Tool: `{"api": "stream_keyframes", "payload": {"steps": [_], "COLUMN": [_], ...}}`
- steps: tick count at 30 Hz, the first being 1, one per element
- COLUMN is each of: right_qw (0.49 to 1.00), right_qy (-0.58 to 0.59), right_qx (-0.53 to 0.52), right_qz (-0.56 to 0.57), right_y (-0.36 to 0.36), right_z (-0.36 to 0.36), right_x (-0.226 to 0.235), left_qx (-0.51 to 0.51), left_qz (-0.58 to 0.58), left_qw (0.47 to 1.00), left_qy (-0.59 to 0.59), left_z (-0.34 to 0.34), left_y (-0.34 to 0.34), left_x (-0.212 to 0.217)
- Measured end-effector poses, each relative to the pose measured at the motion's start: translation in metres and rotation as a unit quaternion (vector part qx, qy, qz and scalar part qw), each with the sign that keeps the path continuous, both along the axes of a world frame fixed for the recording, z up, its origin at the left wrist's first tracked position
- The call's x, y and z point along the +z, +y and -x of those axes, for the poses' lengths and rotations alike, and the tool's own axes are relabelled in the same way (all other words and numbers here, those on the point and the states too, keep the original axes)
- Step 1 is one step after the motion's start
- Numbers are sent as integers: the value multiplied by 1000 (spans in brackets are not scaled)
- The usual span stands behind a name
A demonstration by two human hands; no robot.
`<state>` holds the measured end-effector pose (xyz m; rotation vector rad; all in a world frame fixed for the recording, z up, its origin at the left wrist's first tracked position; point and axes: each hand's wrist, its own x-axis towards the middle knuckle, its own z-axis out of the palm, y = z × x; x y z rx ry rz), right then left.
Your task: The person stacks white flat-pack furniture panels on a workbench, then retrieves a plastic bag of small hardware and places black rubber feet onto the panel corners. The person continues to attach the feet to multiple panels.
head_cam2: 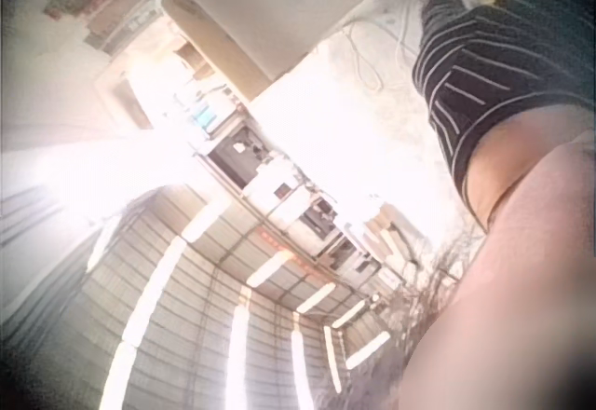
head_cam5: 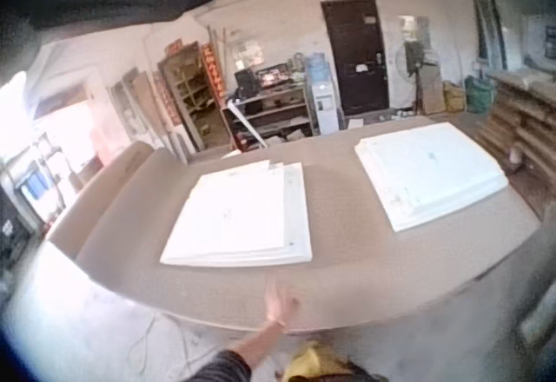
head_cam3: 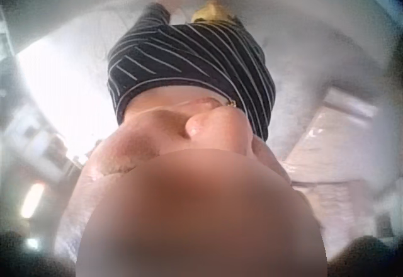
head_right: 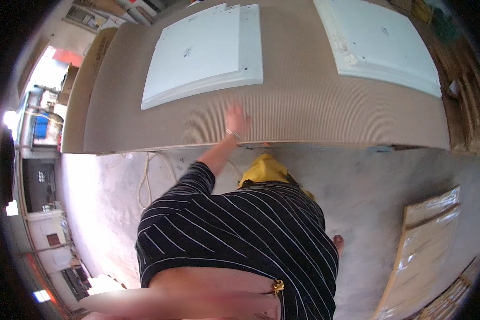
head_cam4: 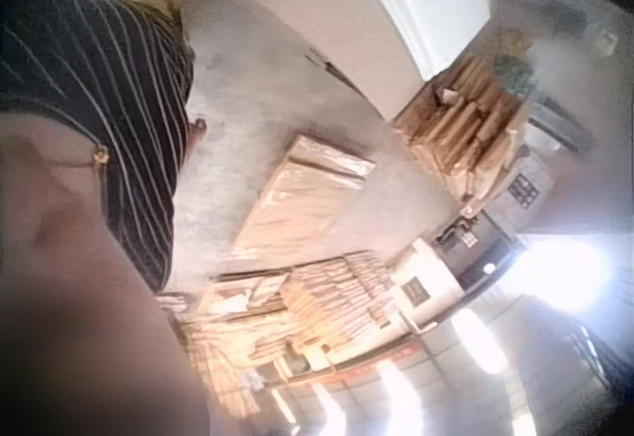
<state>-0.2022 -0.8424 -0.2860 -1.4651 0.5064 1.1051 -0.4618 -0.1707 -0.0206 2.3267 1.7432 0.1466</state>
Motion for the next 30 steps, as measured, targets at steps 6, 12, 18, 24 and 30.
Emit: {"api": "stream_keyframes", "payload": {"steps": [6, 12, 18, 24, 30], "right_qw": [957, 904, 897, 941, 947], "right_qy": [-244, -370, -348, -211, -79], "right_qx": [111, 198, 262, 78, -60], "right_qz": [106, 78, 71, 254, 304], "right_y": [22, 153, 143, -23, -117], "right_z": [-42, -103, -219, -283, -367], "right_x": [112, 231, 210, 110, 117], "left_qx": [-491, -569, -497, -436, -406], "left_qz": [146, 251, 247, 218, 227], "left_qw": [841, 779, 809, 824, 861], "left_qy": [-172, -84, -191, -289, -207], "left_z": [-113, -233, -387, -560, -726], "left_y": [-158, -153, -180, -178, -162], "left_x": [-33, -30, -28, 0, 16]}}
